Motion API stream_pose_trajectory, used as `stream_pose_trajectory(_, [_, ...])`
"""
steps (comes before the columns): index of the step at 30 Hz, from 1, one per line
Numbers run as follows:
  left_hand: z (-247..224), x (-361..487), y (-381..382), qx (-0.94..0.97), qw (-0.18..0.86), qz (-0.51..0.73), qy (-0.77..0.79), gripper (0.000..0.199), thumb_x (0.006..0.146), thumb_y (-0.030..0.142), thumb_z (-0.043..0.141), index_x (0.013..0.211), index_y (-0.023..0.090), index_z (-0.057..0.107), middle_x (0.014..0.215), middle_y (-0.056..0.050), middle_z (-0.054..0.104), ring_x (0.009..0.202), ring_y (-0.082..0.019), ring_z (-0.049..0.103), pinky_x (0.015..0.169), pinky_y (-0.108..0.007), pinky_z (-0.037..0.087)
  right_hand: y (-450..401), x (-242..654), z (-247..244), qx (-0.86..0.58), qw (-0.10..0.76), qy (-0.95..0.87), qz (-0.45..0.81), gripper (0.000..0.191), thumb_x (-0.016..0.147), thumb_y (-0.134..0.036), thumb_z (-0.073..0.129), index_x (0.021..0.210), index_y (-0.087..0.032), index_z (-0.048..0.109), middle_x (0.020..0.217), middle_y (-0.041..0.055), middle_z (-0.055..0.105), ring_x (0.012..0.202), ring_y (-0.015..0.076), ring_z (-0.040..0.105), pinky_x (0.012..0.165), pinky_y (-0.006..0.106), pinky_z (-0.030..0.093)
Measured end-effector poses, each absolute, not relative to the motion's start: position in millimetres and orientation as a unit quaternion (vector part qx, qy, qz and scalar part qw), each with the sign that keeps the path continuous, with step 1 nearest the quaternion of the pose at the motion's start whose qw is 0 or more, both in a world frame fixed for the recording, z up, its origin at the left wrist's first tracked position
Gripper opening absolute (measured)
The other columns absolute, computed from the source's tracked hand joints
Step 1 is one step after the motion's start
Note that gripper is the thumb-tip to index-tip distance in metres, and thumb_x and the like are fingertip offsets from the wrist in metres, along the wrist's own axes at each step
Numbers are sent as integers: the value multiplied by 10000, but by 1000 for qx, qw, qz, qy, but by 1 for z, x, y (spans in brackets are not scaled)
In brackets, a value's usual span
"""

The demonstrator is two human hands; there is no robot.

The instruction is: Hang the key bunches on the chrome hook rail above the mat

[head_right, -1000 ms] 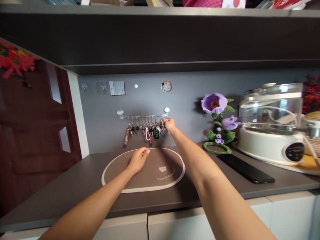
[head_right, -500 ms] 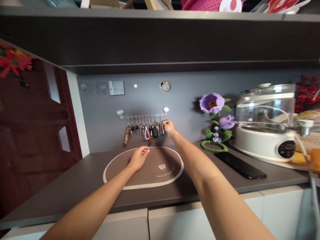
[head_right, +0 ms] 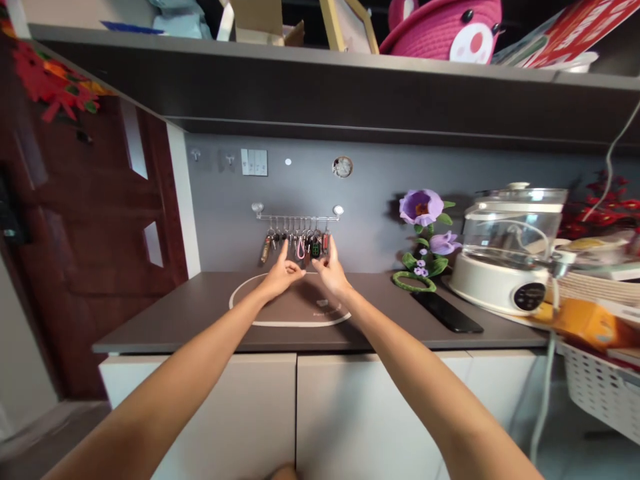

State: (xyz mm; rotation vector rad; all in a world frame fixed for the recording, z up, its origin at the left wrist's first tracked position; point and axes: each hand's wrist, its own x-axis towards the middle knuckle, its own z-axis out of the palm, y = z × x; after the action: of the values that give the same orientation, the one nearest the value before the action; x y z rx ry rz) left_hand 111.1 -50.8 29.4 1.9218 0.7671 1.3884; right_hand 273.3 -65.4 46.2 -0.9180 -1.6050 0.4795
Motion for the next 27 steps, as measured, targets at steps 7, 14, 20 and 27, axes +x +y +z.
stream_pose_trajectory(7, [13, 69, -84, 767, 276, 514, 267, 964, 699, 172, 578, 1353, 256, -125, 702, 52, 472, 617, -70, 448, 672, -224, 378, -107, 268, 15, -340, 520, -745, 242, 924, 739, -248, 523, 1343, -255, -177, 632, -66, 424, 527, 82, 375, 546, 218, 393])
stream_pose_trajectory(14, [0, 58, -103, 760, 303, 502, 278, 942, 684, 187, 582, 1366, 247, -64, 703, 51, 481, 613, -75, 449, 661, -213, 377, -117, 264, 2, -343, 520, -736, 266, 900, 718, -238, 535, 1363, -263, -92, 672, -61, 446, 542, 71, 392, 517, 189, 386])
stream_pose_trajectory(20, [13, 52, -86, 749, 282, 500, 330, 941, 676, 260, 605, 1373, 256, -27, 778, 15, 530, 678, -101, 497, 721, -248, 388, -110, 272, 9, -382, 515, -715, 279, 763, 737, -316, 530, 1367, -291, 101, 744, -35, 533, 607, 90, 476, 614, 244, 450])
stream_pose_trajectory(27, [40, 41, -13, 638, 205, 560, 488, 892, 577, 402, 685, 1331, 165, 271, 1284, -139, 387, 1198, -260, 331, 983, -347, 235, -38, 303, 37, -489, 553, -630, 241, 737, 632, -485, 625, 1267, -217, 365, 1195, 105, 491, 1080, 223, 474, 924, 371, 375])
